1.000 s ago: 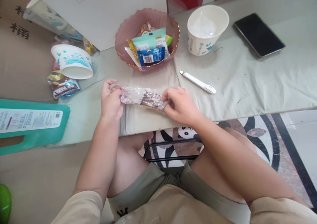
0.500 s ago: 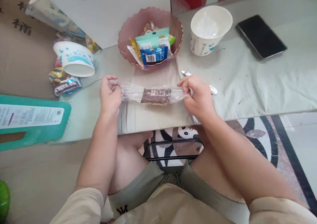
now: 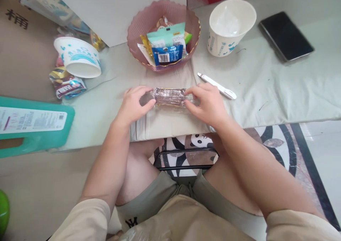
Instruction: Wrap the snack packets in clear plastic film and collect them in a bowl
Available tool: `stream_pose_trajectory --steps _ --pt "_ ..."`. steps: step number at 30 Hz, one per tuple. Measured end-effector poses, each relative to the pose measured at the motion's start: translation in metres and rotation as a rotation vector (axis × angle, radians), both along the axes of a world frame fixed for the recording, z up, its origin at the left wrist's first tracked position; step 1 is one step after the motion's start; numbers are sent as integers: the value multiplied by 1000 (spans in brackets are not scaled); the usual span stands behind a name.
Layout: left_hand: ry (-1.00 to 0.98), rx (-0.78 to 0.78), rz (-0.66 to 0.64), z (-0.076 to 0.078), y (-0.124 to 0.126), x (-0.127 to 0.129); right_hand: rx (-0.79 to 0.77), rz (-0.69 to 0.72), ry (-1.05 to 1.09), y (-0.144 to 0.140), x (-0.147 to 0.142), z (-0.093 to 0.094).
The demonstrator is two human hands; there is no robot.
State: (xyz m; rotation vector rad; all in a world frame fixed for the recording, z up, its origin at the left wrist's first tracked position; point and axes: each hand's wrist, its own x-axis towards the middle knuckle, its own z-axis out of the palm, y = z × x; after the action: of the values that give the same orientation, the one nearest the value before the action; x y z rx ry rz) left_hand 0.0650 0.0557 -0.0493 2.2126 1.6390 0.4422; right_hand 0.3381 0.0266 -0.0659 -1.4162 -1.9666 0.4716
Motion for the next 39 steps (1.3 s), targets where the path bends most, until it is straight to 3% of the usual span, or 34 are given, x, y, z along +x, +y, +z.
stream_pose_trajectory --steps 3,7,10,12,14,16,19,21,23,25,29,31,35,39 --pt "-17 2 22 7 -4 1 99 -16 -16 -2 0 6" --pt "-70 152 21 15 -14 -2 208 53 42 -15 0 22" --pt "-179 240 -76 21 -25 -6 122 231 66 -25 3 30" --pt "-263 207 -154 25 -33 -10 -25 362 33 -28 7 32" --pt "-276 91 -200 30 -41 -14 -209 475 -47 -27 9 32" --pt "-218 -109 -215 33 -48 -17 -345 495 -187 -25 9 31" --pt "-137 -535 -170 34 -51 -19 -392 252 -432 -22 4 28" --pt "-118 -694 -93 33 -50 -17 -372 29 -484 -21 1 26" --pt "-121 -620 -9 30 -47 -14 -340 -102 -419 -20 -1 23" --pt "-176 -432 69 25 -42 -9 -301 -128 -286 -20 -4 20" --pt "-352 -121 235 12 -29 1 -125 -86 -80 -16 -16 17" --pt "-333 -26 255 5 -20 3 -21 14 -62 -11 -26 16" --pt "-81 21 163 -3 -5 1 -10 202 -141 0 -44 13" --pt "133 -94 100 3 -6 -4 -130 179 -241 7 -51 11"
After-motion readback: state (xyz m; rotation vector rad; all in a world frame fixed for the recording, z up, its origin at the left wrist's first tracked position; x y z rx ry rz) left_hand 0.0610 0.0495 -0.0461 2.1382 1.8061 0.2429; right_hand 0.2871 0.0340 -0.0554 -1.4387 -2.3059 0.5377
